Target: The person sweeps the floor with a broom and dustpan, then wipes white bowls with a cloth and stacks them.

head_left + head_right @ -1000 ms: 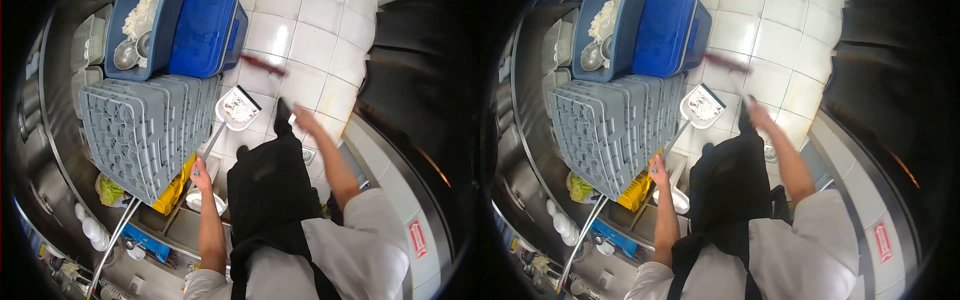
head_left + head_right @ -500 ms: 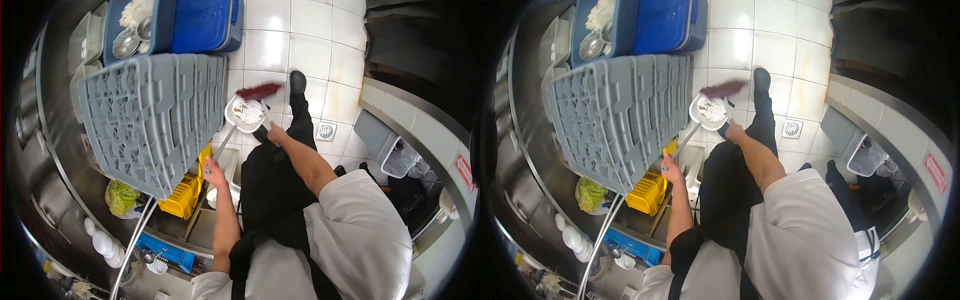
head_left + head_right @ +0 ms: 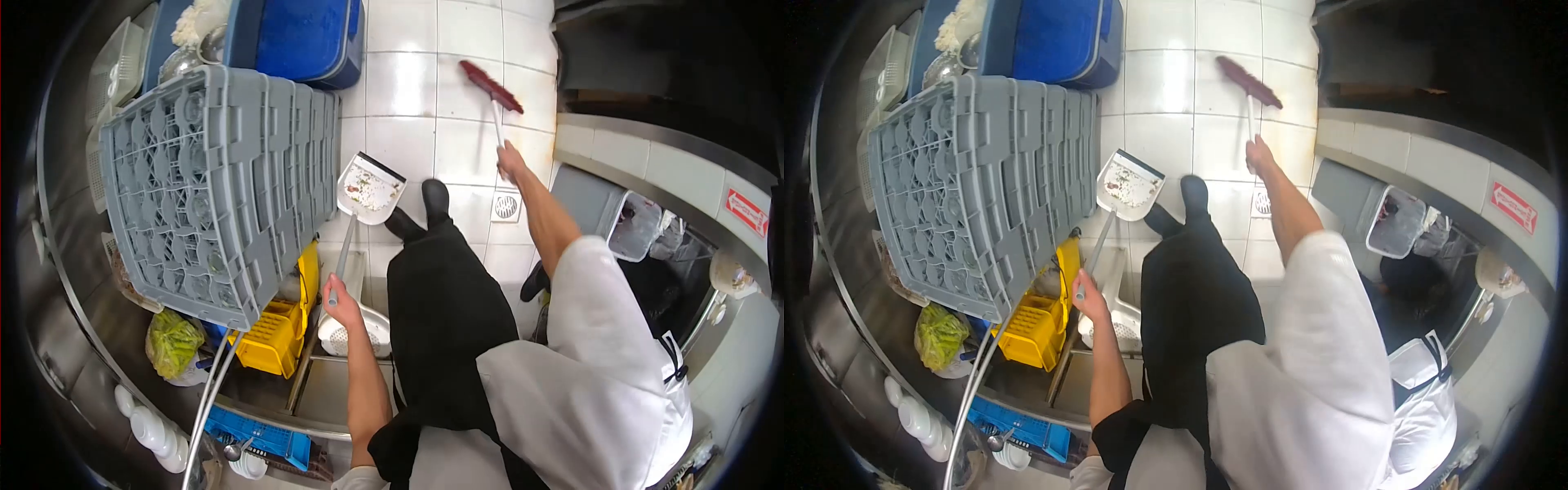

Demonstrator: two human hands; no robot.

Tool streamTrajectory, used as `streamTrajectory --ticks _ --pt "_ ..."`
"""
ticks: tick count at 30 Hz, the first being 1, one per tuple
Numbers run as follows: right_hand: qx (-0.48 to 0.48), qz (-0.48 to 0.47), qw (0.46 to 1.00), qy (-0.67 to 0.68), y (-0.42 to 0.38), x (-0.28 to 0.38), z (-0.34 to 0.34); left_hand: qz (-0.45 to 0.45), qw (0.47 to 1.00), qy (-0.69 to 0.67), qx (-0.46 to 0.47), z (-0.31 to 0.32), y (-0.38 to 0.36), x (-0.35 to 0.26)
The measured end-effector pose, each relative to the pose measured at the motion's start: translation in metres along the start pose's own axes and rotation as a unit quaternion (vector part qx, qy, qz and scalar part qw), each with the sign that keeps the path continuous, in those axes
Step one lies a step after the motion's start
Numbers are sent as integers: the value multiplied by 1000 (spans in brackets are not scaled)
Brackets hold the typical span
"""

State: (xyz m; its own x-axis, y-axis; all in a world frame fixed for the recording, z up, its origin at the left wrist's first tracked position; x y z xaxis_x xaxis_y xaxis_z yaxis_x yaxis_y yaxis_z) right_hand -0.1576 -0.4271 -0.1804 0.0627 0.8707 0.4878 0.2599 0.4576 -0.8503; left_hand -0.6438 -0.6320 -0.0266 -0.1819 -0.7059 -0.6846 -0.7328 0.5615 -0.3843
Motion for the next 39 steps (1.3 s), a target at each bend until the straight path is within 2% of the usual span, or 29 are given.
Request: streamTrajectory --ticks 2,3,4,5,6,7,8,10,13,14,16,18,19,20,21,22,23,24,25,26,28,31,32,33,34,35,36,37,39 --pt "-57 -9 998 -37 57 -29 33 -16 1000 -9 -1 18 5 -13" --pt "128 -100 891 -425 75 -72 65 -28 999 -33 -19 20 8 -17" --pt "211 -304 638 -675 90 -115 96 -45 997 -57 -37 13 2 -15" --pt "174 -292 701 -627 54 -137 126 -46 997 -52 -33 13 3 -16" --pt "144 -147 878 -431 12 -157 151 -60 996 -58 -41 14 10 -16" --pt "153 -19 955 -252 -27 -164 162 -75 994 -65 -49 16 11 -18" --pt "216 90 962 -139 -56 -161 165 -74 994 -68 -48 15 9 -22" --pt "323 229 918 -23 -96 -149 147 8 992 127 4 6 9 -35" --pt "353 150 924 14 -143 -103 70 5 997 73 5 -8 5 -25" --pt "325 192 920 104 -152 -90 37 1 1000 30 6 -17 2 -16" --pt "215 152 965 17 -132 -59 -9 -2 1000 -12 28 -34 -6 1" --pt "142 144 979 -20 -96 -42 -43 -43 998 -47 -17 -45 -25 6" --pt "83 62 994 37 -78 -40 -44 -59 997 -55 -8 -53 -29 14" --pt "59 -5 998 1 -49 -43 -42 -61 997 -52 -8 -59 -32 25" --pt "-13 -27 998 -48 -38 -30 -30 -68 997 -44 0 -63 -33 41" --pt "-31 -89 989 -118 4 -52 -14 -74 997 -37 5 -66 -36 53" --pt "70 -206 872 -439 17 -70 9 -63 998 -27 -3 -66 -42 63" --pt "82 -375 641 -664 28 -89 31 -69 994 83 -3 -66 -51 53" --pt "5 -392 718 -575 45 -141 69 -80 996 30 -29 -65 -56 63" --pt "-126 -333 809 -467 71 -229 120 -88 994 -30 -57 -62 -57 77" --pt "15 -187 896 -402 -55 -236 181 -106 989 -57 -82 -72 -67 90" --pt "337 -17 840 -424 -119 -311 251 -141 986 -69 -63 -79 -81 98" --pt "459 -120 685 -554 -162 -264 254 -138 986 -78 -56 -86 -82 103" --pt "436 46 772 -461 -178 -275 241 -132 986 -81 -59 -91 -84 110" --pt "421 48 778 -464 -211 -266 215 -127 987 -82 -60 -95 -87 121" --pt "362 91 875 -308 -253 -237 180 -133 983 -117 -49 -102 -82 142" --pt "294 124 937 -142 -282 -211 152 -138 981 -128 -37 -107 -78 158" --pt "277 72 946 -154 -283 -206 124 -134 982 -128 -31 -111 -79 157" --pt "215 47 967 -131 -293 -185 70 -131 983 -124 -28 -129 -81 160"
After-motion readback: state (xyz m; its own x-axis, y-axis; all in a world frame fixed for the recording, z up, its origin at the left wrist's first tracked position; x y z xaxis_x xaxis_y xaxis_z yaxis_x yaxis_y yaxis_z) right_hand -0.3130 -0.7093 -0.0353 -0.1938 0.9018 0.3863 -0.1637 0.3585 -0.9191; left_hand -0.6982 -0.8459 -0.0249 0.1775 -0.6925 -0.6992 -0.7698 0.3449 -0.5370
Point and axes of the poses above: each hand's wrist, its own y-axis towards the middle knuckle, its own z-axis out of the palm, x = y × z, the point moved 2 cm from there along y, towards the middle knuckle, and after that the axes turned 7 degrees about y, right-handed, at the moved point
